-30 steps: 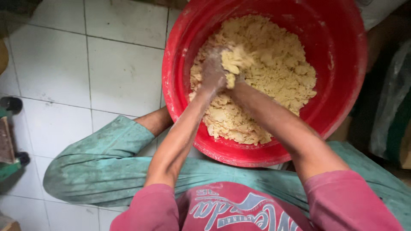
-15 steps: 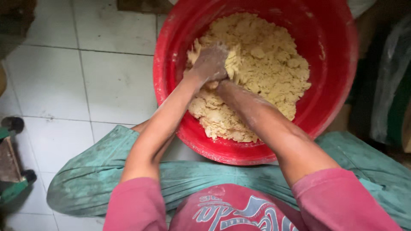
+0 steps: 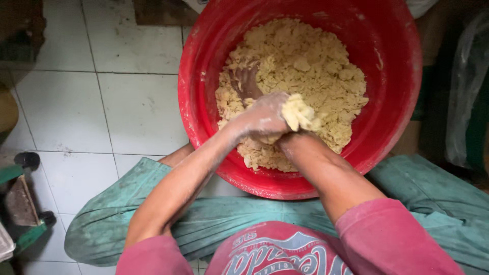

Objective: The person kneads a large mass of dough by hand in a red plastic basin, repeatedly folding and pressing the mixture. The person adds flour from a nearby sack into the basin and continues kneading to incorporate it.

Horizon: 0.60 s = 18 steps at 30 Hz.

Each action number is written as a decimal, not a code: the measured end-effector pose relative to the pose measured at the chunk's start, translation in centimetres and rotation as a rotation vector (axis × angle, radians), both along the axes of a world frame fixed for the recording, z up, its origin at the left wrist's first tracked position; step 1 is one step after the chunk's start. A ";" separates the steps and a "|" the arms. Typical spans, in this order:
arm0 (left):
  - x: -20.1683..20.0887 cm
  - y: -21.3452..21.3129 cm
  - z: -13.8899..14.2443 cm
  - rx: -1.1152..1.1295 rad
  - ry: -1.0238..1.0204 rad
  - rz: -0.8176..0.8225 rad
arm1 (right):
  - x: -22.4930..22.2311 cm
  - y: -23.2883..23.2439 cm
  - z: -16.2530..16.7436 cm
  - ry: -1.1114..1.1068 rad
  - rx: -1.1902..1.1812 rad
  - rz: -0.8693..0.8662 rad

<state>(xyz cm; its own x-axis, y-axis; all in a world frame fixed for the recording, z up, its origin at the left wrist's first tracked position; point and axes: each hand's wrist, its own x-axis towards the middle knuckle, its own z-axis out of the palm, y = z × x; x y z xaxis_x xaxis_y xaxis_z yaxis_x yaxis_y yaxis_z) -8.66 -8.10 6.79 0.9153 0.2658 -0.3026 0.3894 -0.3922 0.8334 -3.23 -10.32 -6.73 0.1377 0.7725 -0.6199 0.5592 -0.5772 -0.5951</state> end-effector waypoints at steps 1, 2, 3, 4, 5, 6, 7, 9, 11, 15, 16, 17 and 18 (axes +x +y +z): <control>0.5 -0.8 0.8 -0.034 -0.012 0.005 | 0.2 -0.6 0.0 0.007 -0.002 -0.019; 1.0 -1.6 1.4 -0.065 -0.021 0.010 | 0.4 -0.6 -0.2 0.009 0.000 -0.037; 1.5 -2.3 1.9 -0.094 -0.032 0.016 | 0.6 -1.1 -0.2 0.016 0.001 -0.056; 1.9 -2.8 2.1 0.021 -0.152 0.079 | 0.7 -1.2 -0.2 0.022 0.001 -0.079; 2.2 -3.1 2.1 0.131 -0.276 0.140 | 0.8 -1.5 -0.2 0.029 0.002 -0.102; 2.3 -3.1 1.9 0.245 -0.405 0.200 | 0.7 -1.7 -0.1 0.028 0.004 -0.116; 2.4 -2.8 1.5 0.174 -0.254 0.123 | 0.7 -1.7 0.0 0.036 0.008 -0.134; 1.9 -1.6 0.0 0.019 0.041 -0.034 | 0.4 -1.9 0.3 0.047 0.016 -0.164; 0.6 0.4 -2.3 0.182 0.093 -0.037 | -0.1 -1.7 0.7 0.062 0.021 -0.183; -3.0 3.5 -7.4 0.378 0.040 0.297 | -0.6 -0.2 1.2 0.082 0.025 -0.220; -3.5 3.7 -8.4 0.435 0.030 0.373 | -0.4 0.4 1.3 0.088 0.032 -0.239; -3.8 3.6 -9.2 0.488 0.015 0.462 | -0.4 0.9 1.4 0.084 0.039 -0.251; -3.8 3.2 -9.8 0.553 0.000 0.552 | -0.2 1.5 1.5 0.086 0.051 -0.272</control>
<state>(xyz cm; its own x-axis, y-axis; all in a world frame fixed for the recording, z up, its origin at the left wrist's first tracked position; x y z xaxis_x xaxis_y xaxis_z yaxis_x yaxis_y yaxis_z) -12.48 -4.92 -3.05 0.6063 0.7952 0.0064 0.6495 -0.4998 0.5730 -3.41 -8.82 -5.21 0.2923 0.7452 -0.5994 0.3344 -0.6668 -0.6660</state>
